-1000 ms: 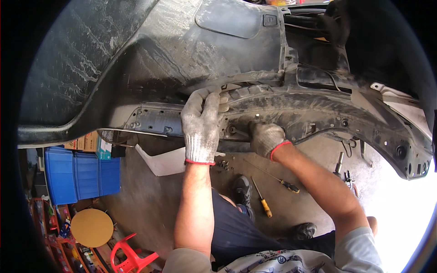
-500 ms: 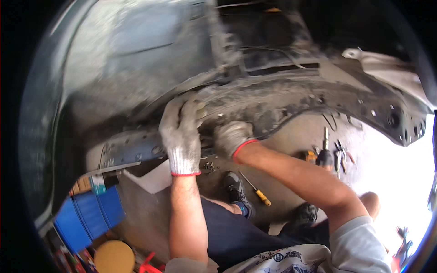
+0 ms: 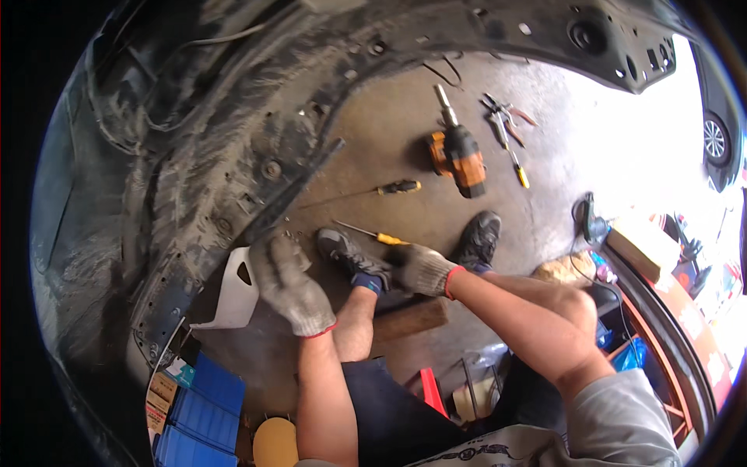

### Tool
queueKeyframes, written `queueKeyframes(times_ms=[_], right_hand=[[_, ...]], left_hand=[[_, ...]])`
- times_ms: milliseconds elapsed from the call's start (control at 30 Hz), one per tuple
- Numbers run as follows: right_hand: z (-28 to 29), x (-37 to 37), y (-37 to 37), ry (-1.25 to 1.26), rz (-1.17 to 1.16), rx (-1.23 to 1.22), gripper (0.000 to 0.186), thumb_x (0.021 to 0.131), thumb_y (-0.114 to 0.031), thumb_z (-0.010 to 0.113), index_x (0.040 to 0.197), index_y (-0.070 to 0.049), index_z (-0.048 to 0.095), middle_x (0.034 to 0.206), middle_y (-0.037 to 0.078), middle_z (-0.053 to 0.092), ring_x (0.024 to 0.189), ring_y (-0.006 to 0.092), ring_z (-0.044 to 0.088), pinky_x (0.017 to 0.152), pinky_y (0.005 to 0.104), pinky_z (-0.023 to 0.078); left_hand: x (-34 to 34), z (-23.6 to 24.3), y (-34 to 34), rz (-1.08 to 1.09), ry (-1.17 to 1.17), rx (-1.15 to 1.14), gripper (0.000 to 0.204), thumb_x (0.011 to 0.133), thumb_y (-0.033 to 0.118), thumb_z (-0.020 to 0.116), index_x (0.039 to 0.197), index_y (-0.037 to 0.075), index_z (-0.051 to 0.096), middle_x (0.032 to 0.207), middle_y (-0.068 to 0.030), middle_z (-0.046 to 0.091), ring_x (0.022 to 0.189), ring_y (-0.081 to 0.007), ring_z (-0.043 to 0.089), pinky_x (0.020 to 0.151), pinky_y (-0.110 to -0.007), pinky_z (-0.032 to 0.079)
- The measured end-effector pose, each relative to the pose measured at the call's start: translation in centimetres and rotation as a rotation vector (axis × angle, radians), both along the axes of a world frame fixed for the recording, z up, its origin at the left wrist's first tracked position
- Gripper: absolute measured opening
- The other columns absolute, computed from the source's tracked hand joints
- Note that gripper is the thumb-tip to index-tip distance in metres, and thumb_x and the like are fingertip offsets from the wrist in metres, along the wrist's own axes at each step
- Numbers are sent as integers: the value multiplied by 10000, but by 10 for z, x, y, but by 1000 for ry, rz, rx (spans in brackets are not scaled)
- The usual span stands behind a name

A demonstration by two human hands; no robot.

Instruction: The recorder is using various tools to remove or repair components on the side of a motorcycle.

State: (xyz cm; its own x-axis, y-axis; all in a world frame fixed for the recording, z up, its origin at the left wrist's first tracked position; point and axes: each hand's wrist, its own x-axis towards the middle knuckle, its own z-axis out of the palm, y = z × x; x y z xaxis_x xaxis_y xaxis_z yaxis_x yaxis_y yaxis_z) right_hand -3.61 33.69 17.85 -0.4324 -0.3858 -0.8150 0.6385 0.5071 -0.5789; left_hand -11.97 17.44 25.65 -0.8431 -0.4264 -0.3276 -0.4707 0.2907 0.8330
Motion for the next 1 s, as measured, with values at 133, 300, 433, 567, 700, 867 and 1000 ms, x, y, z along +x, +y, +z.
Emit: queueKeyframes(times_ms=[133,300,433,567,700,867,1000], right_hand=[[-72,119,53,-346,102,534,334,811,-234,582,1092,-81,677,1061,205,669,1017,333,647,849,418,521],[-33,111,84,-261,-100,528,367,856,-257,567,1158,-56,622,1137,213,641,1090,335,614,927,415,487],[54,108,119,-118,-482,487,365,871,-320,568,1157,-98,614,1109,208,644,1070,362,604,917,426,479],[176,146,171,-48,-768,529,376,864,-347,529,1169,-145,615,1091,208,643,1061,372,593,923,439,458],[237,269,213,-157,-979,624,383,860,-378,545,1136,-135,652,1165,204,616,1080,365,585,935,427,453],[203,447,202,-189,-120,693,332,874,-226,458,1057,-100,705,1160,132,655,1066,297,630,934,395,485],[208,590,269,-166,38,661,348,839,-286,481,1038,-145,728,1146,134,665,1077,258,641,946,398,491]], left_hand=[[52,-26,49,-162,-294,303,154,946,189,559,1001,47,587,776,10,524,632,-61,435,541,-214,356],[121,-53,67,-235,-538,510,117,943,164,580,878,68,563,716,19,533,588,-63,429,519,-224,348],[150,-32,43,-679,-583,186,178,943,227,532,878,63,561,701,22,523,583,-67,432,508,-241,348],[122,59,43,-1092,-628,-322,426,938,386,468,1119,22,596,1057,-250,641,1031,-417,603,872,-463,478],[100,125,61,-1247,-572,-440,406,904,395,492,1037,44,644,993,-229,657,975,-377,632,843,-434,494],[61,236,120,-1195,-651,-445,398,866,368,517,1042,48,677,866,-141,704,846,-257,685,776,-367,528],[45,269,210,-1568,-480,-449,311,905,227,445,1070,106,680,1171,-185,620,1127,-315,573,967,-425,450]])
